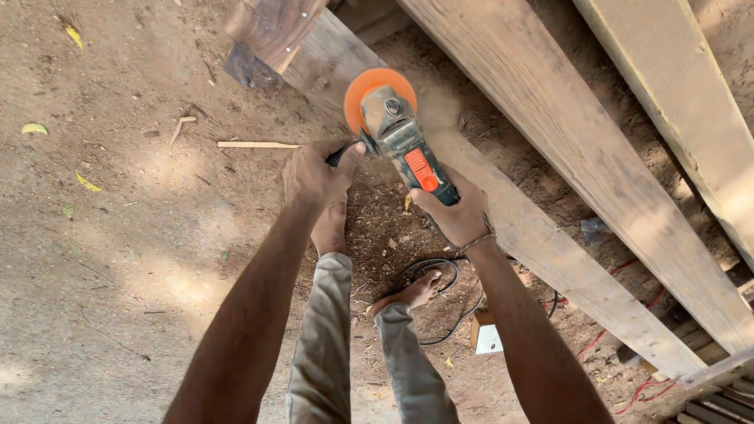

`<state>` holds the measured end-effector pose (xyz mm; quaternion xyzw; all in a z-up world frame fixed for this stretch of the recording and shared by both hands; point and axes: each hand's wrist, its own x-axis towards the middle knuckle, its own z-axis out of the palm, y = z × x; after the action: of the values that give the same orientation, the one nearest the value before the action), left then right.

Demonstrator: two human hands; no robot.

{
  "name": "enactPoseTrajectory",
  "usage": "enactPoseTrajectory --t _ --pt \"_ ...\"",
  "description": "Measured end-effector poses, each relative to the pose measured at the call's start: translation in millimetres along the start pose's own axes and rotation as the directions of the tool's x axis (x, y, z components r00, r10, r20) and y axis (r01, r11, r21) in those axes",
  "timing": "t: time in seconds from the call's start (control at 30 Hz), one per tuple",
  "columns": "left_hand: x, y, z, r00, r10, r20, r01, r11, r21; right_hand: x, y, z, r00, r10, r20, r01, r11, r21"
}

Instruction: Using an angle grinder with a sanding disc to smooth a wooden frame.

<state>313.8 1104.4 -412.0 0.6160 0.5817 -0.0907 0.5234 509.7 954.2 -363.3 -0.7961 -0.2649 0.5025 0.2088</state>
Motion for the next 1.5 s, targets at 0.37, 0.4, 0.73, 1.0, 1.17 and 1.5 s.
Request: enactPoseTrajectory --t 0.37,0.4,0.73,1.0,1.17,1.5 --pt "-32 51 60 0.982 -0.001 0.189 -0.007 0.999 0.044 -51 60 -51 0.993 0.097 -0.06 -0.096 0.995 0.021" --pt "-35 52 67 0.975 -0.022 0.221 0.011 0.999 0.048 -56 68 -54 0.993 0.102 -0.059 -0.1 0.995 0.024" --pt "-75 73 140 0.971 0.083 0.223 -0.101 0.992 0.072 -114 129 -90 0.975 0.159 -0.155 -0.162 0.987 -0.003" --pt "-102 82 187 0.935 0.078 0.346 -0.12 0.987 0.102 -164 175 -96 0.939 0.284 -0.196 -0.268 0.958 0.1" --pt "-108 88 221 0.86 0.086 0.503 -0.183 0.972 0.147 -212 242 -74 0.91 0.309 -0.274 -0.317 0.948 0.017" --pt "-49 17 81 0.927 0.012 0.376 -0.068 0.988 0.137 -91 110 -12 0.975 0.21 -0.067 -0.212 0.977 -0.022"
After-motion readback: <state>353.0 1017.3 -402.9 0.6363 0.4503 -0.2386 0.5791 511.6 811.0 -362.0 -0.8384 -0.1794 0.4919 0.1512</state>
